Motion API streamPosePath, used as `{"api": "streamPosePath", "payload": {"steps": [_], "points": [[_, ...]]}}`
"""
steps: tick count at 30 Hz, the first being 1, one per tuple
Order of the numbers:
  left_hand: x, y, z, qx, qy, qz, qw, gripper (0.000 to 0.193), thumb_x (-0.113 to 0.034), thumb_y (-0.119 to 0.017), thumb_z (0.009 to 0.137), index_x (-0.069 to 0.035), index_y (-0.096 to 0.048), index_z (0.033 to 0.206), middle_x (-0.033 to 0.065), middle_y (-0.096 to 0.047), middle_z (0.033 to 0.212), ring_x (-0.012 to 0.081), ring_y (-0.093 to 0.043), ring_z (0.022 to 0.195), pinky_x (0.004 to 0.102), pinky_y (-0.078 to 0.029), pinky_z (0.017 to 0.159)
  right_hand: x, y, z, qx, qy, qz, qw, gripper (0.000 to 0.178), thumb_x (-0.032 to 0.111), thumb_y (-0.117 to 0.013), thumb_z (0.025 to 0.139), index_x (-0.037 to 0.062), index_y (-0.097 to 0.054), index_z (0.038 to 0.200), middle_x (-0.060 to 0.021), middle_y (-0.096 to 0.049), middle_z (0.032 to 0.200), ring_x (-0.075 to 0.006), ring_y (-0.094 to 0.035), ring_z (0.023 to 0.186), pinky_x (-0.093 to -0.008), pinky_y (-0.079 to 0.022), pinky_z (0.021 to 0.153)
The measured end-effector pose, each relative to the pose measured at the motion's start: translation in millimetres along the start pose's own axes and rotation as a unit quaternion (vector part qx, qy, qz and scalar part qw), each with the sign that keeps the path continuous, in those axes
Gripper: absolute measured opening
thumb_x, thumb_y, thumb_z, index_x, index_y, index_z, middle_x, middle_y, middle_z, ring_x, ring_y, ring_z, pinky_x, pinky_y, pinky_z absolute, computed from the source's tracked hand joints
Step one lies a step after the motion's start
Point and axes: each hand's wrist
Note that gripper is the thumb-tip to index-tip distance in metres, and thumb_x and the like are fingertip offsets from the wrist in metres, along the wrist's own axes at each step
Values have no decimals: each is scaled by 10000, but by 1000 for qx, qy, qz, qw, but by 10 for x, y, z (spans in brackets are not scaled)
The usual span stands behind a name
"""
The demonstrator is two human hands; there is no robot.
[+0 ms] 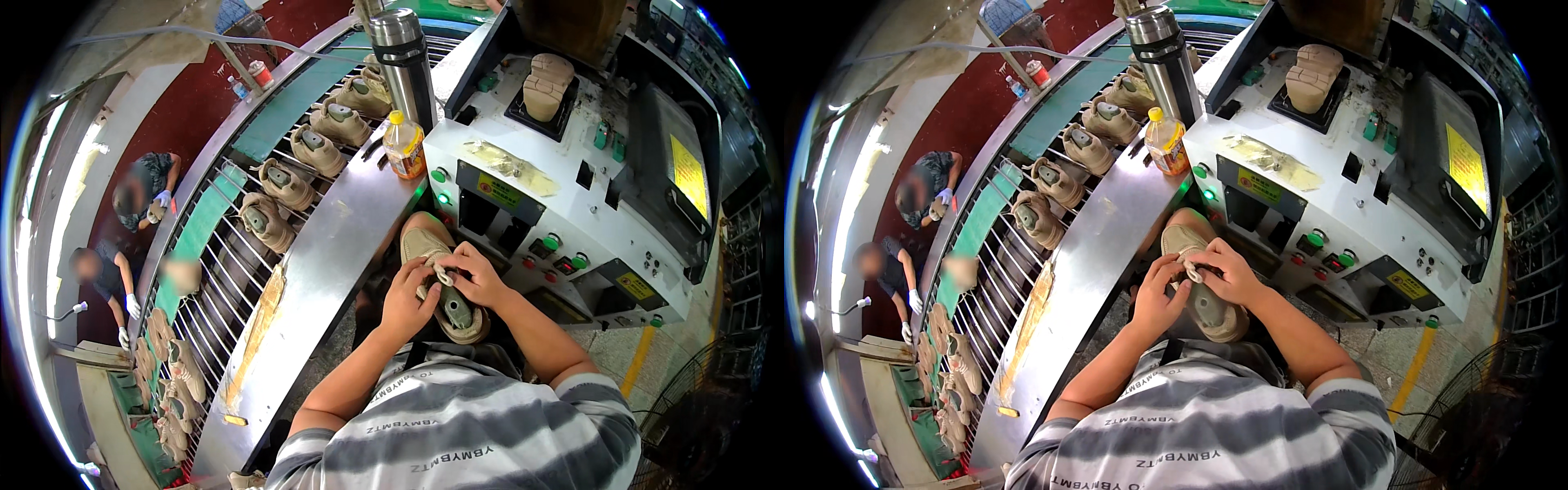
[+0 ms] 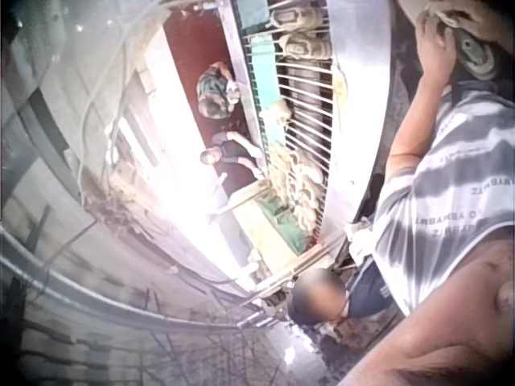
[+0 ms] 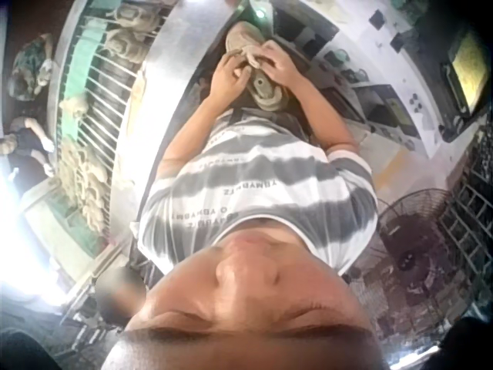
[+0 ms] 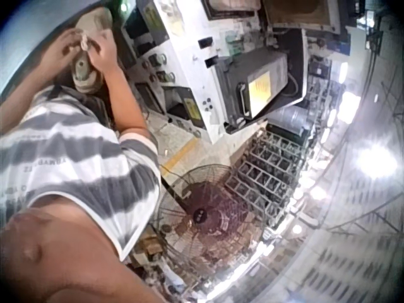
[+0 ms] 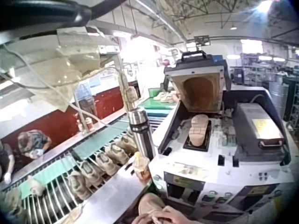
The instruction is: The person operates a sole-pressing machine in a footwear factory by placing a shoe upper and a sole into the machine, activating it with buttons, and then moving the pressed shoe onto a conveyor belt alongside several other workers.
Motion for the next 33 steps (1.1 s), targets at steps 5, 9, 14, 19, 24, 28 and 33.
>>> {"api": "streamPosePath", "payload": {"steps": [5, 9, 14, 19, 24, 28, 33], "points": [[-53, 18, 35, -3, -25, 26, 999, 265, -69, -661, 800, -16, -629, 1058, 181, -542, 1227, 351, -559, 1090, 394, -457, 922, 27, -29, -80, -16, 0, -13, 1000, 104, 90, -630, 881, 35, -643, 968, -79, -497, 934, -204, -493, 837, -300, -419, 732], [-126, -1, 65, 4, -71, 64, 995, 200, -75, -667, 790, -17, -655, 980, 175, -552, 1212, 344, -548, 1096, 391, -457, 920, 80, -111, -52, -84, 32, 7, 996, 70, 77, -621, 874, 32, -603, 925, -98, -538, 892, -240, -517, 805, -325, -430, 727], [51, 56, 83, 37, -3, -36, 999, 133, -51, -671, 788, -9, -636, 910, 163, -541, 1208, 298, -534, 1108, 353, -447, 909, 98, -165, -149, -81, -21, -48, 995, 169, 46, -643, 820, 67, -571, 972, -71, -575, 862, -250, -524, 779, -333, -425, 713], [103, 165, 101, 91, -15, -101, 991, 113, -64, -673, 813, 5, -617, 884, 138, -533, 1195, 235, -556, 1084, 315, -455, 882, 95, -127, -121, -55, -58, 78, 994, 406, -12, -651, 713, 64, -500, 1082, -17, -515, 779, -125, -468, 715, -263, -391, 645], [8, 150, 0, 34, 72, -33, 996, 147, -125, -676, 799, -1, -635, 866, 157, -585, 1107, 284, -639, 895, 333, -509, 793, -1, -204, -120, -151, -83, 52, 984, 375, -43, -639, 717, 46, -505, 1056, -5, -470, 732, -84, -437, 647, -223, -381, 599], [-12, 113, -130, -16, 48, -23, 998, 133, -106, -670, 802, 9, -638, 860, 159, -592, 1076, 262, -658, 813, 318, -530, 735, 58, -174, -57, -190, -20, -62, 980, 192, -24, -692, 724, 12, -630, 901, -57, -594, 798, -125, -573, 726, -260, -464, 659], [-63, 180, -17, -10, 106, -40, 994, 141, -114, -665, 810, 17, -643, 857, 151, -637, 920, 243, -654, 716, 311, -518, 677, 29, -132, 9, -129, -156, 91, 975, 106, 15, -669, 806, -23, -684, 904, -72, -692, 866, -114, -630, 784, -256, -491, 703]]}}
Point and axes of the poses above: each hand's wrist, its own z-axis towards the middle knuckle, its own y-axis out of the back of the hand, x = y × z
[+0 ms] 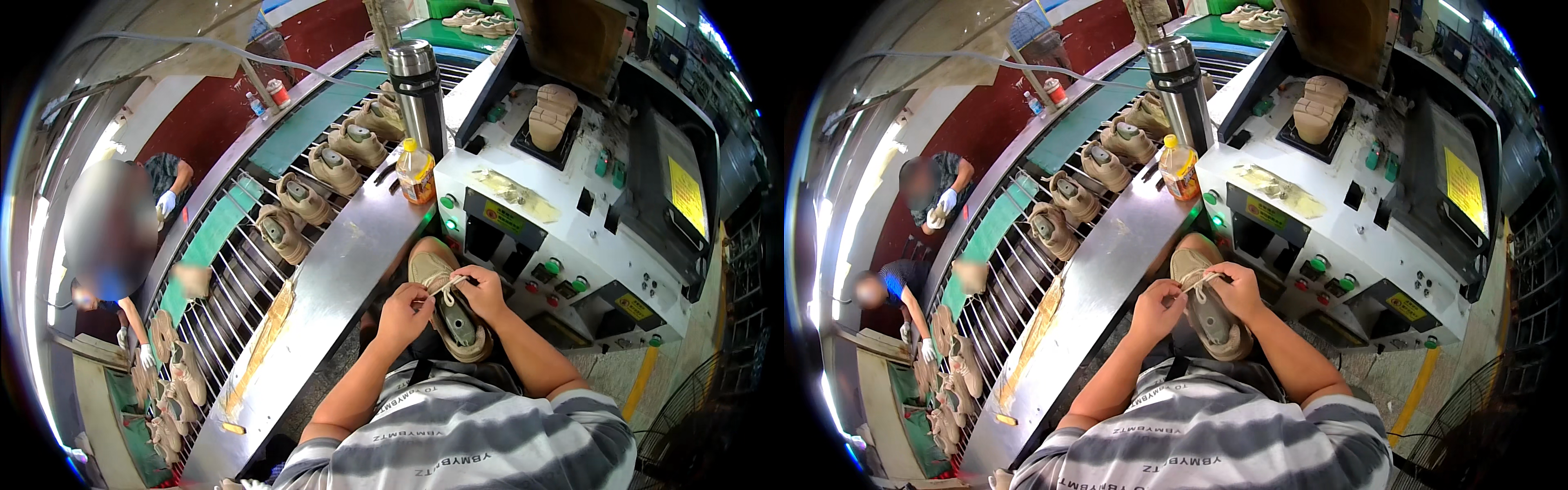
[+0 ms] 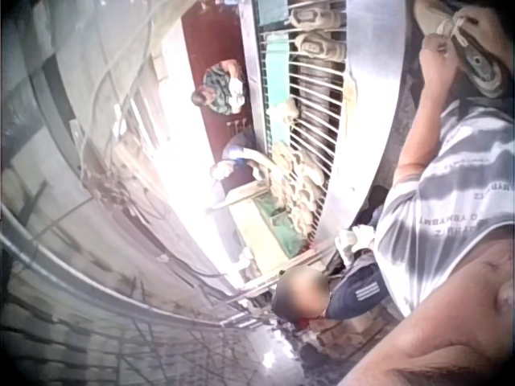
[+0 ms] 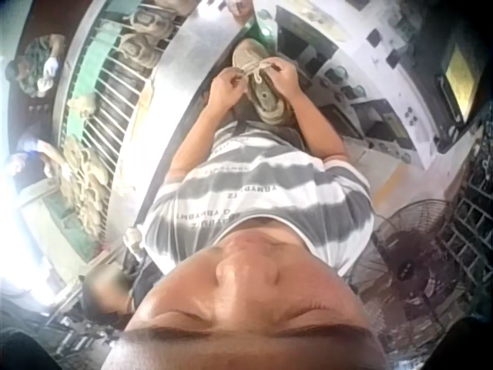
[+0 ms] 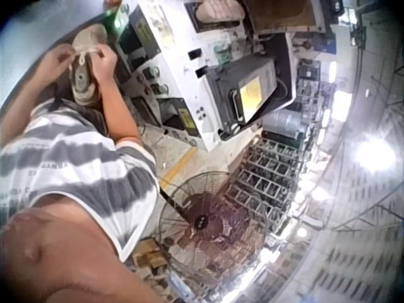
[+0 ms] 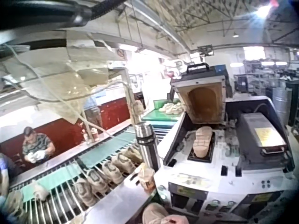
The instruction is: The person operates a sole-pressing machine in a footwear factory by placing a shoe upper and a sole into the machine, activating it with buttons, and then moving the pressed shoe onto a conveyor belt alongside several other workers.
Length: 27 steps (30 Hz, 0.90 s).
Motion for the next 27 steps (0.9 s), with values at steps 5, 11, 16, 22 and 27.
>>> {"api": "streamPosePath", "payload": {"steps": [5, 11, 16, 22, 27], "points": [[422, 45, 341, 100, 115, -122, 981, 213, -147, -577, 835, 50, -658, 853, 123, -650, 731, 179, -622, 671, 293, -497, 636, -17, 148, 442, 155, -219, 54, 962, 123, 67, -663, 811, -2, -679, 913, -36, -657, 776, -79, -588, 677, -225, -464, 611], [580, -14, 373, 152, 320, -350, 867, 185, -143, -528, 846, -19, -616, 740, 57, -608, 722, 187, -614, 665, 313, -523, 624, -174, 23, 568, 165, -232, 32, 958, 151, 125, -668, 806, -4, -650, 883, -21, -628, 754, -95, -578, 691, -240, -468, 650], [745, -146, 12, 123, 342, -331, 871, 233, -263, -520, 949, -44, -593, 923, 62, -595, 790, 182, -612, 722, 315, -538, 657, -961, 57, 215, -21, -193, 94, 976, 253, 166, -657, 845, -7, -631, 1027, -65, -651, 932, -124, -590, 850, -265, -474, 773], [423, -112, -398, 149, 343, -367, 852, 464, -354, -521, 969, -52, -435, 1311, 92, -550, 1233, 235, -538, 1164, 420, -516, 874, -922, 175, -399, -40, -334, 140, 931, 407, 272, -540, 930, -16, -552, 1217, -112, -615, 1119, -178, -575, 1031, -294, -452, 910], [340, -296, -419, 107, 264, -439, 852, 587, -249, -648, 897, -18, -370, 1359, 122, -500, 1279, 249, -530, 1165, 392, -489, 922, -253, -168, -159, 25, -351, -25, 936, 582, 380, -533, 914, -23, -425, 1320, -222, -564, 1223, -309, -551, 1136, -359, -417, 972]]}}
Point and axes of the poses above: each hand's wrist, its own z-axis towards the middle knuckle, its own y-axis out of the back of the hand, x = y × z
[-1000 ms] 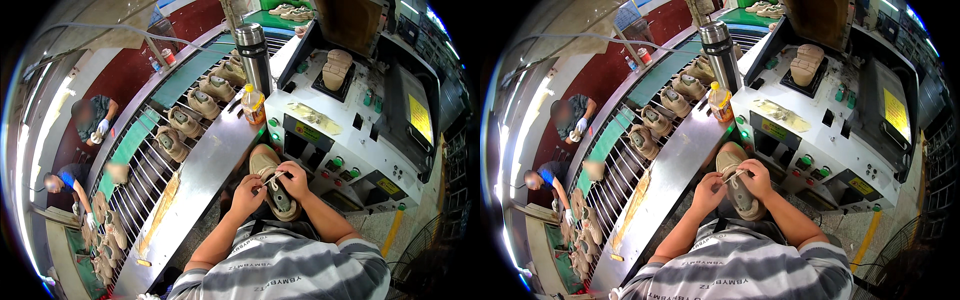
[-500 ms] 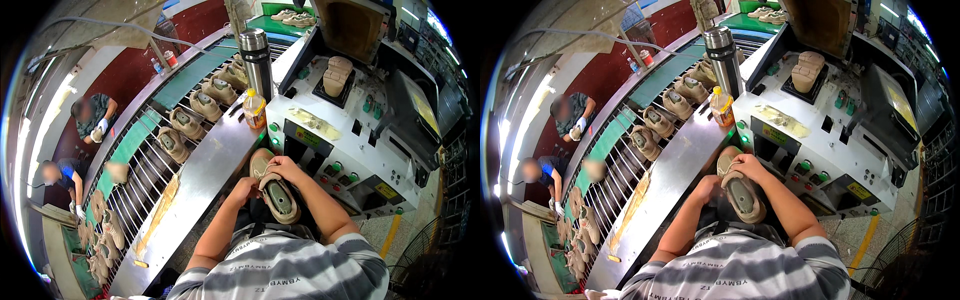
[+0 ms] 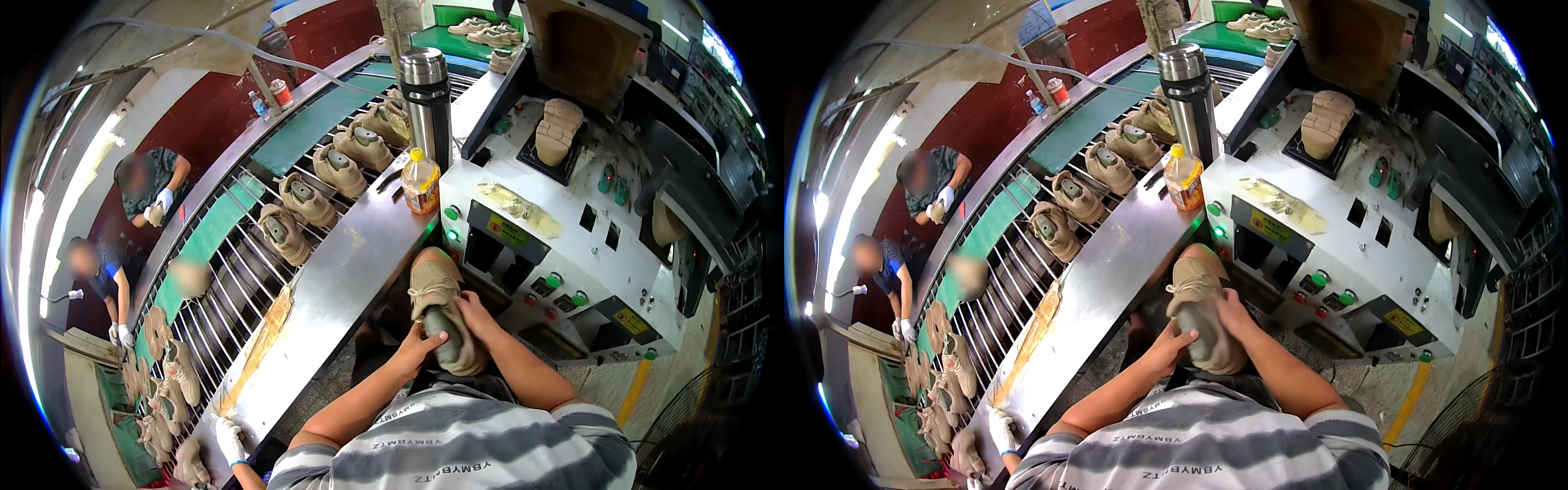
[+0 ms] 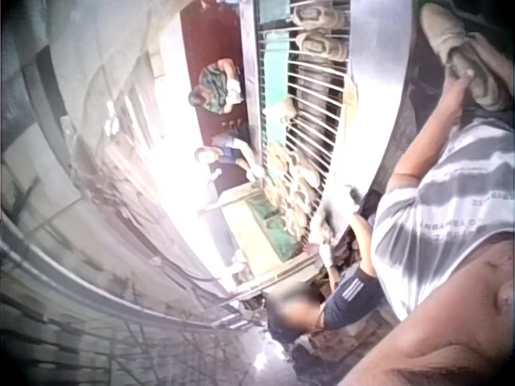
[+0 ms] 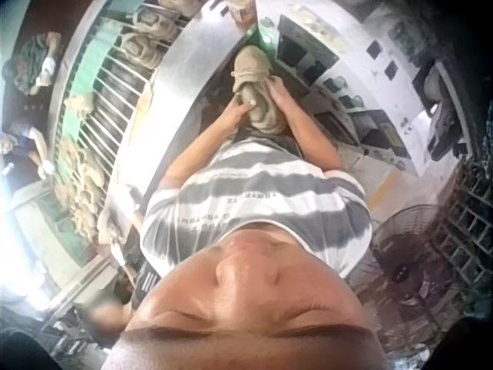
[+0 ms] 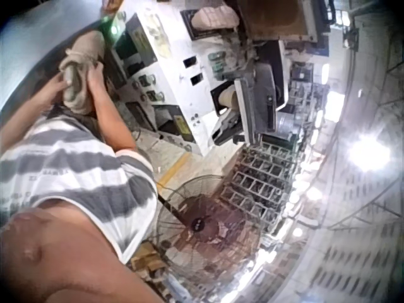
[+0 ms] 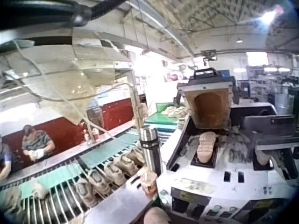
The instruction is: The person operates a sole-pressing machine in a footwear factory by placing a shoe upper and a sole into the machine, activating it with buttons, and then moving the pressed shoe onto a conveyor belt alongside several other workers.
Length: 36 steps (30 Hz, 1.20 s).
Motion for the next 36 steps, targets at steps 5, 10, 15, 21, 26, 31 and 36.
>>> {"api": "streamPosePath", "payload": {"steps": [5, 10, 15, 21, 26, 31, 36], "points": [[-309, 307, 22, -10, -42, -132, 990, 587, -249, -656, 827, -6, -428, 1310, 125, -587, 1159, 250, -615, 1014, 412, -514, 894, 149, -405, 364, -8, 158, -143, 977, 894, 445, -658, 802, -96, -281, 1406, -318, -443, 1347, -399, -444, 1266, -414, -359, 1047], [-801, 1127, 415, -163, -19, -227, 960, 344, -245, -579, 840, -24, -592, 1103, 145, -649, 1022, 288, -622, 982, 420, -518, 862, 920, -928, 870, 51, 297, -133, 944, 573, 328, -677, 805, 10, -547, 1264, -244, -567, 1222, -360, -541, 1160, -383, -436, 971], [-607, 2052, 410, -387, -184, 31, 903, 264, -135, -565, 861, -1, -642, 1075, 35, -626, 907, 136, -564, 838, 287, -450, 722, 969, -1186, 624, 133, 399, -205, 884, 335, 212, -659, 818, 43, -644, 1108, -157, -647, 1101, -285, -614, 1052, -339, -471, 910], [-87, 2460, -240, -445, -220, 103, 862, 139, -97, -590, 860, 2, -686, 874, 54, -580, 592, 127, -535, 488, 253, -431, 454, 1218, -320, 493, -70, 471, -176, 862, 166, 115, -674, 752, 70, -674, 912, -131, -649, 952, -312, -625, 949, -378, -498, 813], [207, 2452, -467, -485, -218, 171, 829, 110, -66, -571, 858, -1, -658, 845, 33, -590, 640, 105, -532, 534, 238, -421, 495, 1858, 1124, 1320, -357, 524, -319, 705, 364, 97, -691, 699, 75, -605, 1053, -135, -621, 1087, -339, -581, 1026, -421, -462, 920], [324, 2417, -232, -509, -228, 352, 752, 98, -56, -603, 789, -1, -680, 762, 52, -617, 601, 108, -561, 523, 251, -446, 514, 2710, 2339, 2064, -566, 160, -432, 684, 757, 434, -692, 710, 127, -435, 1353, -199, -503, 1307, -362, -470, 1234, -447, -418, 995], [371, 2500, -261, -530, -248, 321, 745, 84, -52, -617, 760, -14, -687, 731, 70, -629, 592, 138, -580, 517, 261, -459, 525, 3055, 2413, 2204, -479, -111, -360, 793, 1070, 617, -689, 683, 191, -176, 1521, -219, -330, 1487, -352, -378, 1348, -425, -350, 1080]]}}
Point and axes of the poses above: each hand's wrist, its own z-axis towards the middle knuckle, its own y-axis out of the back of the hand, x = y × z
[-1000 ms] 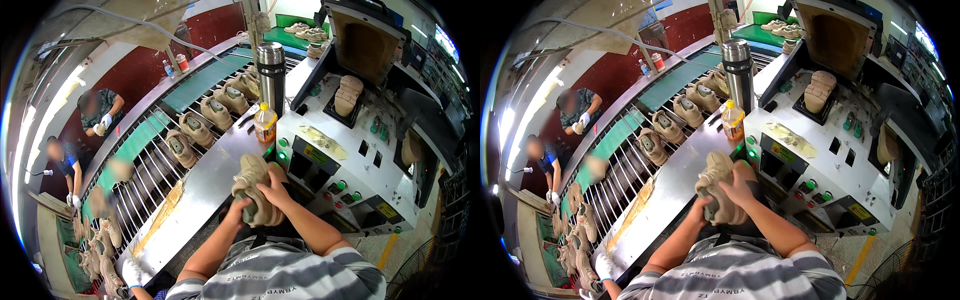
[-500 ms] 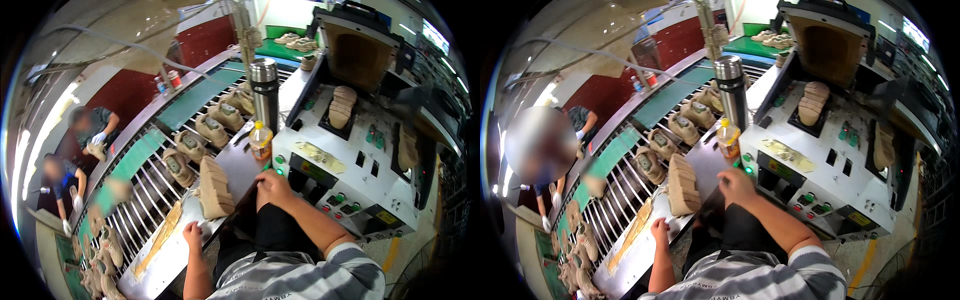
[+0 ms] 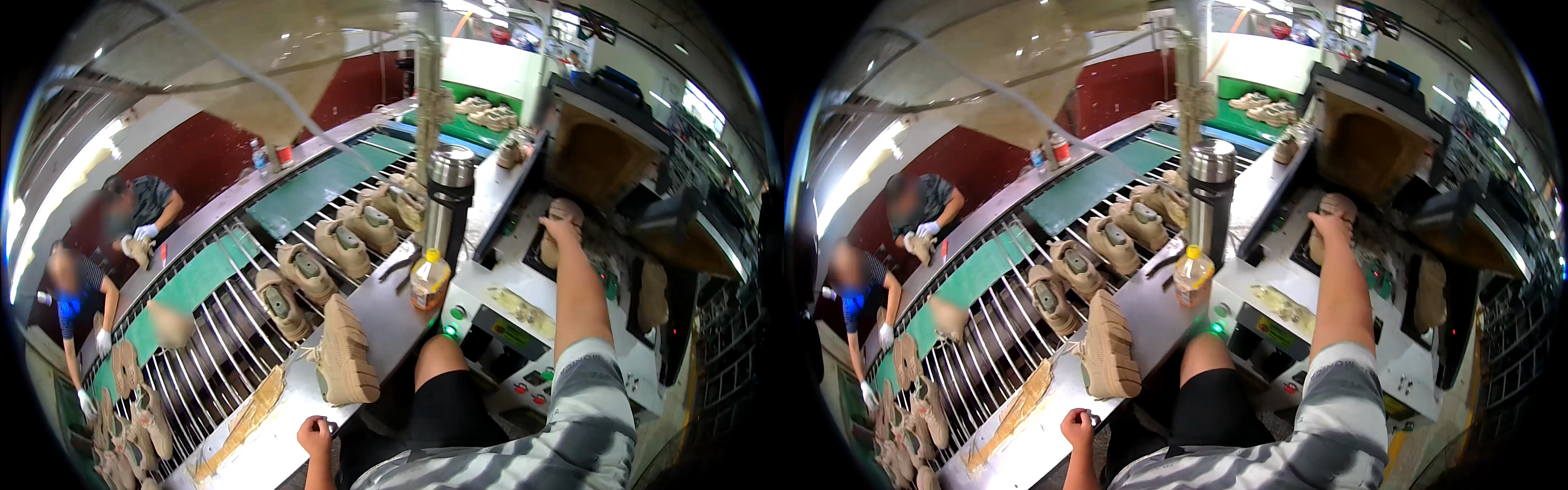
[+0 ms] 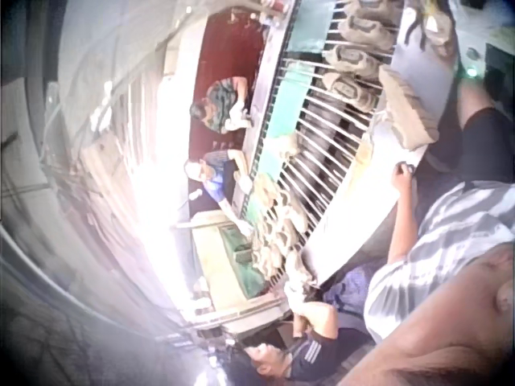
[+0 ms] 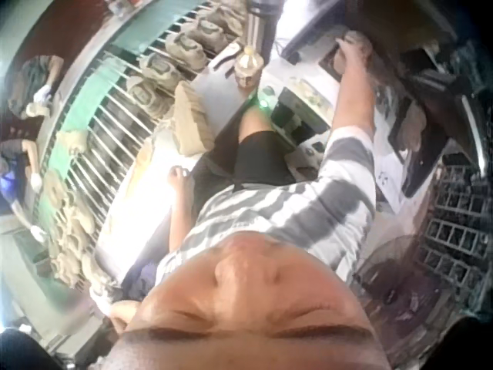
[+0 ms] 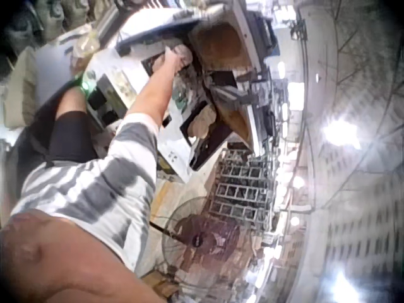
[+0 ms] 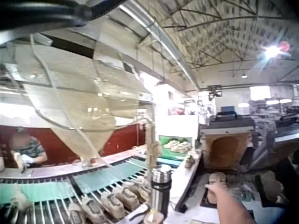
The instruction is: The person operates a sole-pressing machine in a footwear factory by placing a shoe upper and a sole into the machine, activating it with buttons, and then moving the pressed shoe onto a conveyor belt alongside several other workers.
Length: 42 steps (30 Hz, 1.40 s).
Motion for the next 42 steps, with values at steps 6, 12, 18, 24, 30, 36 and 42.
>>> {"api": "streamPosePath", "payload": {"steps": [6, 12, 18, 24, 30, 36, 42], "points": [[-309, 118, -31, 19, 56, -15, 998, 110, -77, -613, 774, -10, -701, 766, 97, -639, 615, 180, -605, 548, 287, -483, 565, -165, -146, -204, -90, -20, 36, 995, 962, 554, -670, 716, 71, -277, 1451, -233, -482, 1359, -359, -513, 1219, -458, -438, 987], [-169, 90, 7, 29, 73, -39, 996, 128, -115, -605, 804, -34, -705, 805, 85, -671, 660, 159, -632, 587, 278, -492, 582, -873, -503, -550, -326, 233, 254, 880, 846, 401, -724, 725, -2, -350, 1368, -275, -523, 1262, -438, -536, 1127, -521, -442, 939], [-208, -23, -26, 97, 93, -208, 969, 114, -74, -596, 860, -1, -681, 879, 37, -645, 713, 97, -591, 653, 242, -478, 614, -1490, -621, -916, -130, 284, 514, 799, 689, 152, -742, 753, -28, -408, 1328, -194, -527, 1268, -321, -557, 1105, -441, -454, 924], [-1164, 14, 188, 283, 106, -367, 880, 231, -75, -580, 909, 0, -619, 1123, 89, -670, 985, 144, -621, 859, 282, -509, 776, -1142, -524, -1922, 238, 298, 607, 697, 549, 145, -717, 754, -3, -525, 1247, -110, -603, 1151, -268, -570, 1058, -412, -439, 918], [-1886, 346, 735, 316, 127, -629, 699, 692, -242, -651, 788, 1, -390, 1381, 173, -586, 1208, 279, -610, 1053, 389, -486, 932, 54, -321, -3931, 569, 502, 254, 600, 417, 155, -654, 860, 15, -563, 1243, -62, -649, 1077, -129, -596, 977, -294, -476, 881], [-568, 937, 1278, 78, 124, -615, 775, 736, -103, -671, 677, -3, -411, 1358, 174, -562, 1250, 319, -583, 1117, 419, -467, 994, 59, -1504, -4146, 485, 457, 297, 683, 572, 202, -744, 803, 21, -500, 1289, -136, -603, 1151, -200, -587, 1018, -330, -482, 859], [-334, 1054, 2544, 34, 166, -400, 901, 602, -9, -689, 689, 29, -498, 1258, 137, -606, 1124, 257, -618, 982, 370, -500, 865, -211, -2493, -4503, 552, 386, 254, 694, 1003, 254, -773, 781, 67, -92, 1493, -250, -354, 1405, -316, -399, 1288, -423, -366, 1044]]}}
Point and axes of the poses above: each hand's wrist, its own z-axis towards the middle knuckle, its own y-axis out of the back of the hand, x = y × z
